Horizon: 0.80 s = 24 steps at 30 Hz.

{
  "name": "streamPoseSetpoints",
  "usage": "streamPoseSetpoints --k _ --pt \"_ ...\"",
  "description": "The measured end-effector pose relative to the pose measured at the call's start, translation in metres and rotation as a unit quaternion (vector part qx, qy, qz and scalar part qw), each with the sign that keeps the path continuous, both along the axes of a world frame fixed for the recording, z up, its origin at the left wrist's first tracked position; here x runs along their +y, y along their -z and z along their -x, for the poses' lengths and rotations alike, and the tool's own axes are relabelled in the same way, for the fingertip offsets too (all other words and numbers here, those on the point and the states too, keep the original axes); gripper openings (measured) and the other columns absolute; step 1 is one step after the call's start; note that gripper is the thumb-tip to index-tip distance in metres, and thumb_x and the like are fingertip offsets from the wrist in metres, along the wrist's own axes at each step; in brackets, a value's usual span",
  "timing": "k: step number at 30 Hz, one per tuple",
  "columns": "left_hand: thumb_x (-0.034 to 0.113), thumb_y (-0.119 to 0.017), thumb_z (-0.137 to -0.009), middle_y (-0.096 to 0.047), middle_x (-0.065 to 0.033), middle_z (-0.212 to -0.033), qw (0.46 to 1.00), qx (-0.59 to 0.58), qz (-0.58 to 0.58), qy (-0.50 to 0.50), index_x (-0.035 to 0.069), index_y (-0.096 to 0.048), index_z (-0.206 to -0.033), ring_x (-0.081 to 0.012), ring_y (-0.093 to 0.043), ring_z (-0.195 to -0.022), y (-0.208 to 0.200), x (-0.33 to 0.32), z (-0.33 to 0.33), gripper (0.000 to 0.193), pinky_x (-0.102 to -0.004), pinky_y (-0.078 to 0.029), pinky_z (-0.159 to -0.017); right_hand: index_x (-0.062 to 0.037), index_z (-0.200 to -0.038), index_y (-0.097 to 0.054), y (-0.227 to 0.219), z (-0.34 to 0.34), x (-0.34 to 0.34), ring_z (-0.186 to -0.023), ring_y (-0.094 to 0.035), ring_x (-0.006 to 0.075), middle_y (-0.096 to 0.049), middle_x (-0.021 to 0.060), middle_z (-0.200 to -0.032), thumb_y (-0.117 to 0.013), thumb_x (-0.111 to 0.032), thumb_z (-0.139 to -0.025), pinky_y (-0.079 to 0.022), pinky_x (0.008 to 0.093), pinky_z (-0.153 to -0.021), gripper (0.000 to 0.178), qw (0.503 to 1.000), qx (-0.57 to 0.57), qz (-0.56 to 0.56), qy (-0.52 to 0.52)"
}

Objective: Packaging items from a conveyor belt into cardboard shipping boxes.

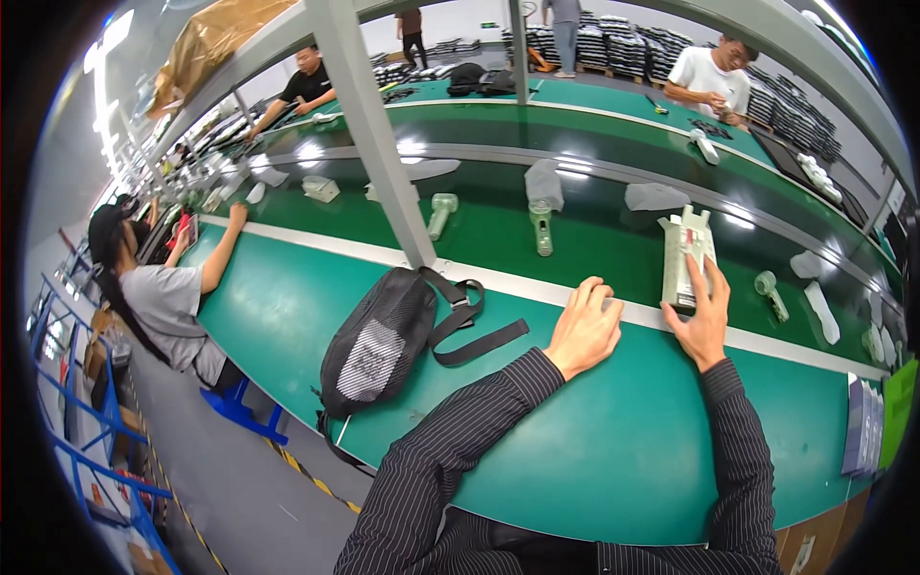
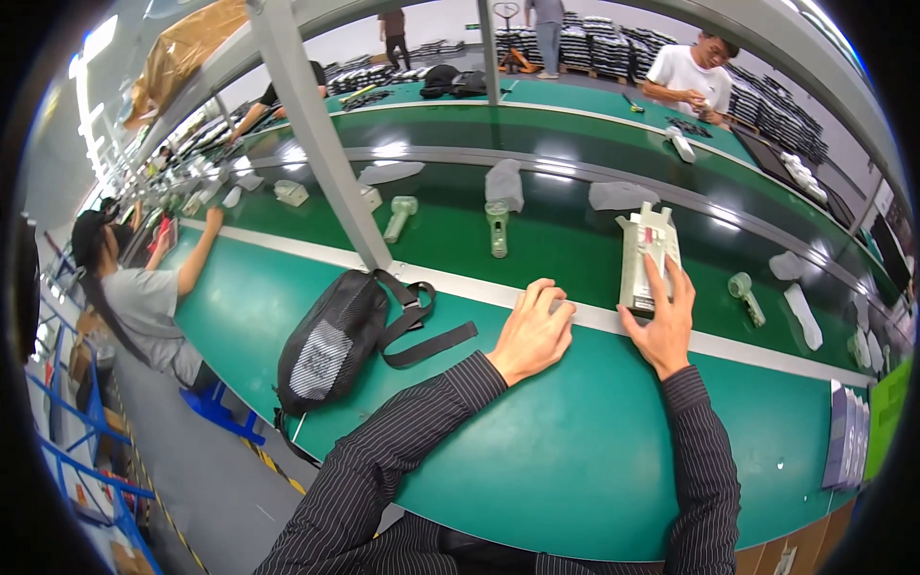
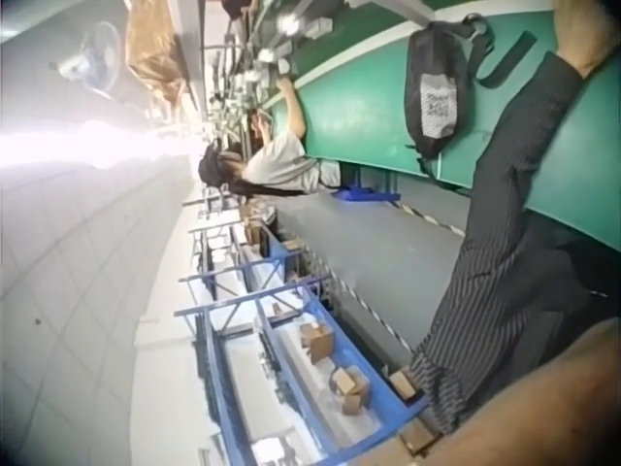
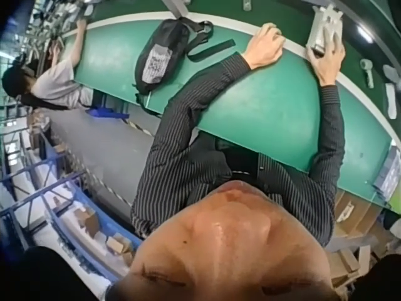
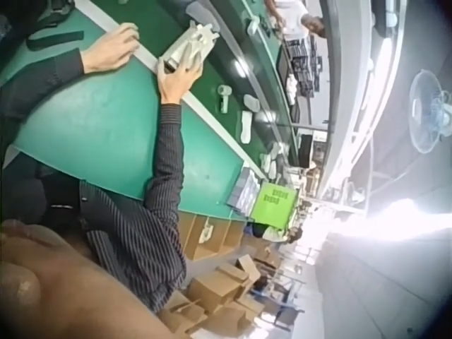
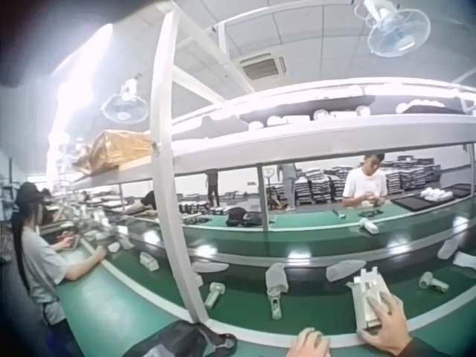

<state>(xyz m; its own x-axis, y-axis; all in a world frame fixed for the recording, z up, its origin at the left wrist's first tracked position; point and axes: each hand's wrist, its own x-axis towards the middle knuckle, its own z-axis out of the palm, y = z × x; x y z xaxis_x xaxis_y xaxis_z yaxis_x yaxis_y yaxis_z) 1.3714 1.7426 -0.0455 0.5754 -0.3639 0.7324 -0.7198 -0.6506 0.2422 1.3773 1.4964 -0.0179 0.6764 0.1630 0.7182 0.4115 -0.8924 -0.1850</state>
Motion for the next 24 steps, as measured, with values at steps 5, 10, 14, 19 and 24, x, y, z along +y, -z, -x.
streamPoseSetpoints --k 5,10,14,19,24 --pt "0.012 -0.069 -0.088 -0.058 -0.0192 -0.118 0.993 0.024 0.114 -0.011 0.0 -0.063 -0.112 -0.038 -0.052 -0.121 -0.012 0.008 0.005 0.027 -0.0478 -0.046 -0.1 -0.013 -0.15 -0.051 0.001 0.046 0.02 -0.134 -0.043 0.0462 -0.042 0.0212 -0.153 -0.088 -0.023 -0.067 -0.04 0.0538 -0.112 0.092 0.994 0.02 -0.011 -0.103" --pt "0.017 -0.067 -0.094 -0.057 -0.0208 -0.122 0.983 0.065 0.165 0.053 -0.002 -0.058 -0.122 -0.0383 -0.054 -0.119 -0.016 0.006 0.011 0.035 -0.0462 -0.046 -0.101 -0.0159 -0.149 -0.053 -0.005 0.079 0.036 -0.132 -0.044 0.0501 -0.042 0.0225 -0.153 -0.091 -0.026 -0.065 -0.043 0.0563 -0.109 0.092 0.991 0.057 0.035 -0.116" --pt "0.019 -0.068 -0.095 -0.056 -0.0215 -0.123 0.978 0.121 0.136 0.099 -0.001 -0.053 -0.13 -0.0384 -0.059 -0.112 -0.013 0.008 0.015 0.043 -0.0437 -0.05 -0.096 -0.0192 -0.147 -0.056 -0.001 0.084 0.044 -0.13 -0.046 0.0481 -0.042 0.0246 -0.151 -0.093 -0.027 -0.064 -0.046 0.0556 -0.106 0.091 0.988 0.1 0.004 -0.122" --pt "0.015 -0.068 -0.094 -0.056 -0.0185 -0.119 0.984 0.112 0.138 0.031 -0.001 -0.056 -0.127 -0.0312 -0.066 -0.093 -0.008 0.003 0.01 0.039 -0.0398 -0.055 -0.081 -0.0198 -0.145 -0.058 -0.002 0.088 0.039 -0.126 -0.049 0.0436 -0.046 0.0226 -0.144 -0.093 -0.029 -0.066 -0.047 0.0511 -0.102 0.087 0.979 0.156 -0.028 -0.131" --pt "0.01 -0.069 -0.094 -0.055 -0.0155 -0.117 0.972 0.17 0.153 0.046 -0.002 -0.059 -0.123 -0.0228 -0.067 -0.078 -0.008 0.009 0.01 0.033 -0.0359 -0.056 -0.071 -0.0176 -0.143 -0.059 -0.008 0.086 0.044 -0.127 -0.049 0.0413 -0.046 0.0204 -0.146 -0.091 -0.033 -0.066 -0.041 0.0547 -0.107 0.085 0.988 0.092 0.042 -0.12"
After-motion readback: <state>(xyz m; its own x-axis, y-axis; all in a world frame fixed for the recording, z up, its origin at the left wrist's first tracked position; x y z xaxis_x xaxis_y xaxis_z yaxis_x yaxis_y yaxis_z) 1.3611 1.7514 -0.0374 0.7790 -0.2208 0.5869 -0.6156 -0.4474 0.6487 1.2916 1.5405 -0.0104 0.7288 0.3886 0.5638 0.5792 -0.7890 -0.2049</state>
